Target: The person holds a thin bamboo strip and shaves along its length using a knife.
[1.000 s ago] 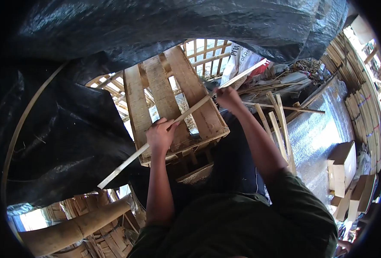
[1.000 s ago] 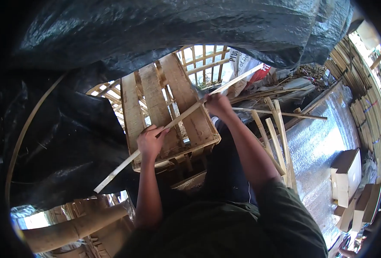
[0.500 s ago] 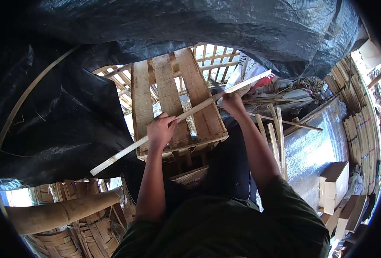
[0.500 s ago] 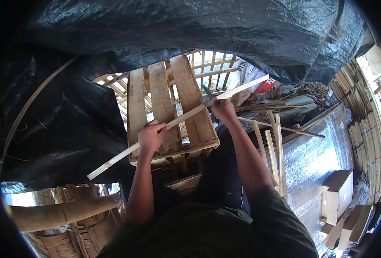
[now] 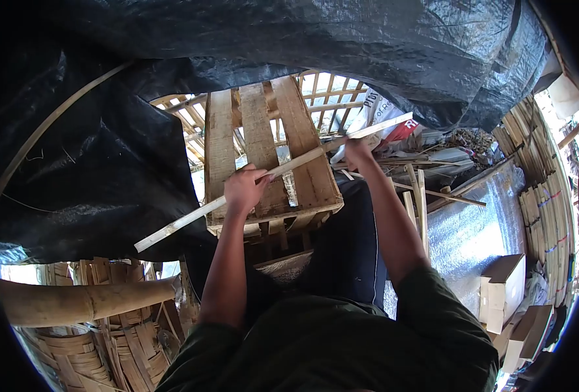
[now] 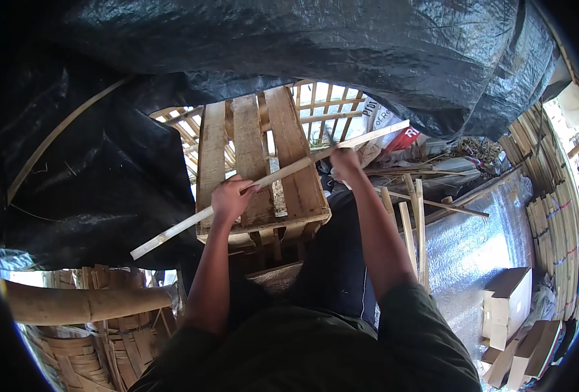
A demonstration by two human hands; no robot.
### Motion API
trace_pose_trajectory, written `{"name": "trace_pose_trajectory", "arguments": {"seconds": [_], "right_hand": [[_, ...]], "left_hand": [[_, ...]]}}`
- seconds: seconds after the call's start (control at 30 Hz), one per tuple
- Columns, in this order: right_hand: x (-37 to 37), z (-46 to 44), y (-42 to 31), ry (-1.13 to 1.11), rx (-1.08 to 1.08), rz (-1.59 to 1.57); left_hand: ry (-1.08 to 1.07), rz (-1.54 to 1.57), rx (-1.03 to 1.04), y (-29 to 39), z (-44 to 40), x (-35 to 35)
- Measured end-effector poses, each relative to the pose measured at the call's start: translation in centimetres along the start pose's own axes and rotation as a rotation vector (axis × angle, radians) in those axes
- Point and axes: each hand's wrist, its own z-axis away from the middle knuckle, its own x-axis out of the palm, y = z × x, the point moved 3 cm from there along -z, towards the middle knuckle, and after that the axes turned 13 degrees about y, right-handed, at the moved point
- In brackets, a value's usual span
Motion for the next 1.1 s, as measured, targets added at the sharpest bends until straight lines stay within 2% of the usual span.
{"name": "trace_pose_trajectory", "arguments": {"seconds": [0.03,0.07,0.13,0.17,0.2,0.27,0.3,0.33,0.4,0.43,0.53,0.57,0.6,0.67,0.7,0.73,0.8,0.83,0.93,1.0,1.03,1.07,1.1], "right_hand": [[-0.7,-1.1,0.5,0.089,-0.190,-0.129],[1.4,-2.4,2.7,0.089,-0.195,-0.128],[5.7,-3.6,6.0,0.292,-0.561,0.140],[3.1,0.8,2.4,0.096,-0.344,0.070],[2.6,-0.8,2.6,0.094,-0.347,0.069],[0.9,-6.4,4.1,0.093,-0.128,-0.079],[-1.5,-2.3,1.7,0.214,-0.060,-0.161],[-0.1,-0.3,1.9,0.215,-0.060,-0.158],[2.8,2.4,1.9,-0.018,-0.226,0.079],[2.3,2.2,1.4,-0.017,-0.229,0.079],[-0.8,-3.2,2.2,0.173,-0.096,-0.112],[-0.9,-3.2,2.1,0.244,-0.196,0.087],[-0.4,-2.9,2.7,0.243,-0.196,0.091],[1.0,-1.0,2.8,0.142,-0.341,0.315],[-0.6,-1.7,2.2,-0.008,-0.272,0.254],[-1.4,-1.7,1.9,-0.008,-0.275,0.255],[-3.0,-1.9,2.4,0.182,0.021,-0.097],[-1.6,-1.6,2.3,0.078,-0.251,0.257],[0.0,-2.0,3.0,0.010,-0.353,0.349],[-2.3,-3.0,3.2,-0.086,0.040,-0.341],[-3.5,-3.1,3.0,0.156,-0.005,-0.121],[-2.5,-1.7,3.0,0.155,-0.006,-0.116],[0.1,0.8,3.1,0.043,-0.059,-0.070]], "left_hand": [[-0.002,-0.013,0.004,0.1,0.0,0.1],[0.002,-0.011,0.003,0.1,0.1,0.2],[-0.019,-0.001,-0.040,-0.2,0.1,0.4],[-0.016,-0.003,-0.042,-0.2,0.2,0.4],[0.001,0.005,-0.026,-0.1,0.3,0.3],[0.022,0.015,-0.009,-0.2,0.1,0.2],[0.017,0.008,0.000,-0.2,0.1,0.3],[0.009,0.000,0.008,-0.3,0.2,0.4],[0.020,0.016,-0.006,-0.3,0.3,0.3],[0.032,0.027,-0.022,-0.3,0.3,0.2],[0.048,0.051,0.006,-0.4,0.4,0.3],[0.051,0.052,0.002,-0.4,0.4,0.2],[0.037,0.038,-0.014,-0.5,0.4,0.2],[0.023,0.024,-0.026,-0.5,0.4,0.3],[0.041,0.025,-0.013,-0.5,0.4,0.4],[0.059,0.027,0.001,-0.6,0.5,0.4],[0.053,0.029,-0.013,-0.2,0.4,-0.2],[0.041,0.030,-0.026,0.1,0.5,-0.4],[0.025,0.012,-0.009,-0.2,0.4,-0.1],[0.055,0.019,0.008,-0.3,0.5,0.0],[0.081,0.027,0.022,-0.3,0.6,0.1],[0.081,0.030,0.017,-0.3,0.7,0.0],[0.059,0.022,0.003,-0.3,0.6,0.0]]}}
